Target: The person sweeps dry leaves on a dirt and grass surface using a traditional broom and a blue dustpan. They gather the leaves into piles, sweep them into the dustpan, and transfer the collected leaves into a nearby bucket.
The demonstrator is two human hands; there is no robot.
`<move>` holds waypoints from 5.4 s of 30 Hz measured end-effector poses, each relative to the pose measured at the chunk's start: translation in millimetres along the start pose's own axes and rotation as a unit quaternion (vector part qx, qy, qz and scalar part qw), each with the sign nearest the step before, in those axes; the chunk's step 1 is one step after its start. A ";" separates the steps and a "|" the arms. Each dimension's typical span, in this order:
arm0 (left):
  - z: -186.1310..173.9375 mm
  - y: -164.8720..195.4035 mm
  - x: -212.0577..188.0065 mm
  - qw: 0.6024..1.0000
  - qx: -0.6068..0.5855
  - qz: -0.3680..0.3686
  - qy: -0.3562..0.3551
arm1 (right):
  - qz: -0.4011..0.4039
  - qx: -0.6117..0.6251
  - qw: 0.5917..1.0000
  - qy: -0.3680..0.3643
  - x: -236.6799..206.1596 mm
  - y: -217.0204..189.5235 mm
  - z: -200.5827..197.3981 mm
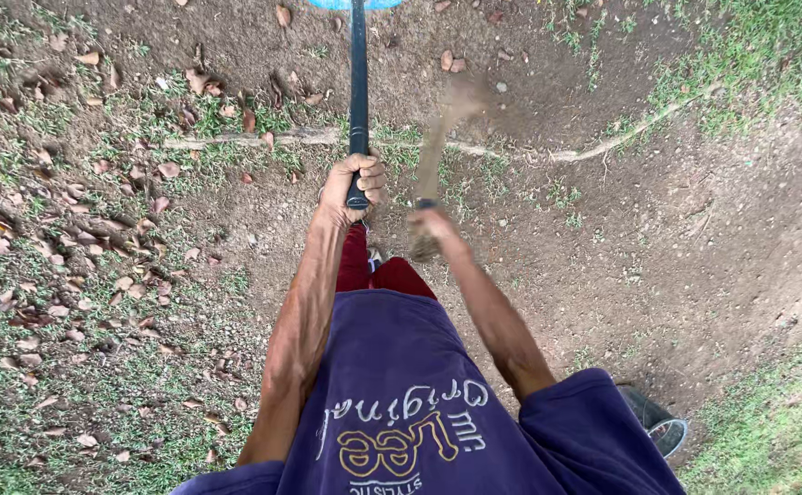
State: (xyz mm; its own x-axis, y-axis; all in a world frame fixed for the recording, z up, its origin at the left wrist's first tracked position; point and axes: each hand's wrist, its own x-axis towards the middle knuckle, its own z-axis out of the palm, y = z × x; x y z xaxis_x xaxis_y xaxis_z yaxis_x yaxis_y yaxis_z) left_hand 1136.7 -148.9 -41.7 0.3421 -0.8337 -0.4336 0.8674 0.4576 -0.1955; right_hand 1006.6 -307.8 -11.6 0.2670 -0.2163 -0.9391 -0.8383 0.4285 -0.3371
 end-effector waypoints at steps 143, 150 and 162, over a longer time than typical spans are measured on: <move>342.6 -64.3 603.0 0.987 -0.028 0.155 -0.023 | -0.058 -0.320 0.920 -0.218 213.4 -615.2 -419.6; 327.0 -26.0 569.4 0.990 -0.039 0.133 -0.021 | -0.090 -0.028 0.991 -0.091 185.9 -552.1 -461.1; 302.4 34.0 473.7 0.990 -0.002 0.143 0.015 | 0.001 -0.265 0.951 -0.160 212.2 -540.6 -227.6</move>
State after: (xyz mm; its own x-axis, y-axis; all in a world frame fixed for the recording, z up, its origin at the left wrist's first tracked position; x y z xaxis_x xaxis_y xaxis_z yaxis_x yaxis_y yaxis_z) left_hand 1437.5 -621.7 12.3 0.5624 -0.6604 -0.4976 0.7353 0.6747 -0.0643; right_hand 1408.4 -785.0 -13.4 0.3245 0.0982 -0.9408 -0.9383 -0.0926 -0.3333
